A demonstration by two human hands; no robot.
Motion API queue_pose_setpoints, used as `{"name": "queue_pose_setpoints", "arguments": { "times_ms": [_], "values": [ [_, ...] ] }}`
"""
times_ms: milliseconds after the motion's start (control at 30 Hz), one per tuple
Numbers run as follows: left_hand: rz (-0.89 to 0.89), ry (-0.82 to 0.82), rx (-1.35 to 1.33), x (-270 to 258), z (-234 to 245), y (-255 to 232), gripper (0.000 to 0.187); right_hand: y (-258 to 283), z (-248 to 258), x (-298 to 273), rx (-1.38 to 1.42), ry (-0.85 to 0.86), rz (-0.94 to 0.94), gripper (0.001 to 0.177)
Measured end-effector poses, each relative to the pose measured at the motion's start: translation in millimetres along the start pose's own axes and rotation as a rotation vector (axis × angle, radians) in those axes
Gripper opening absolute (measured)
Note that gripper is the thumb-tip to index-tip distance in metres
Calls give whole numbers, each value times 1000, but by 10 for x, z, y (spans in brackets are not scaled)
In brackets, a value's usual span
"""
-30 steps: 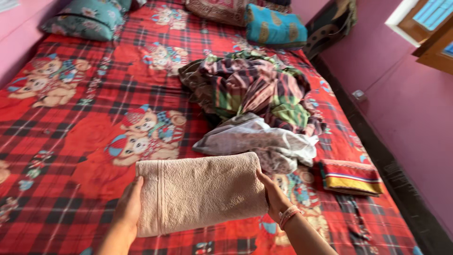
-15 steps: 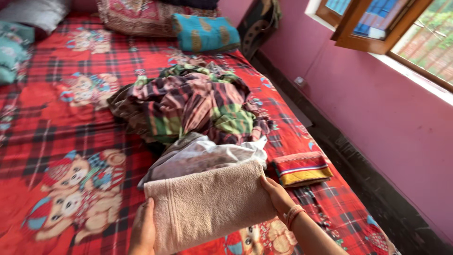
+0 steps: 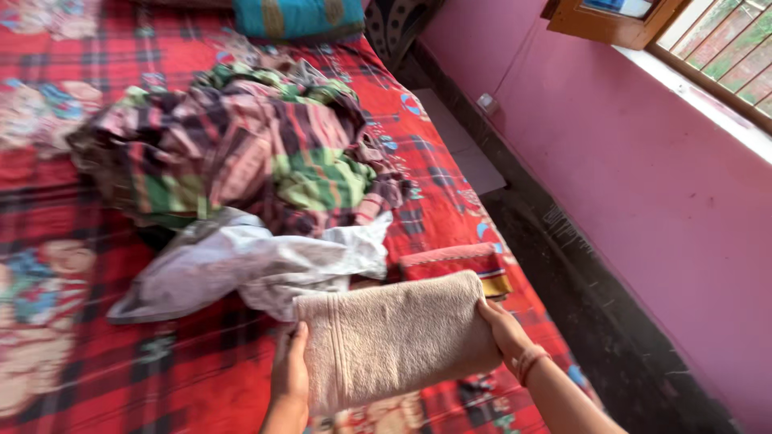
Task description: The person folds a beige towel in half on a bed and sets it beside a folded striped cloth, then picks up a large striped blanket, shakes it out, spreads it on the bed, and folds it lengthwise, smoothing it with their hands and folding it into a stack.
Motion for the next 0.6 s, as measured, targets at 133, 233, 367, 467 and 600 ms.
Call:
{"name": "queue_pose_setpoints", "arguments": {
  "times_ms": [133,233,367,467,600],
  "values": [
    [28,59,-70,201,-746,729,43,-178,994,378,-35,-140,-141,51],
    [114,120,32,346,-1196,1313,48,-422,1719,700,-112,-188,-96,53],
    [202,78,194,458,-1573,1882,59,-898,2459,1078,-61,-244,-204,54],
    [318,61,117,538,-1778,2108,68,-1146,2803,1376,-190,-258,-206,58],
    [404,25,273,582,-1900,2155,86,-1290,2924,1645,-506,-234,-122,69]
  ]
}}
Point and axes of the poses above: each hand's wrist, its own x-axis towards the middle knuckle, its own z-axis out of the back of the hand, y = z × x, the point moved 2 cm from there along x, towards the middle knuckle, and after that the axes turned 5 degrees about x, right-handed, at the moved point
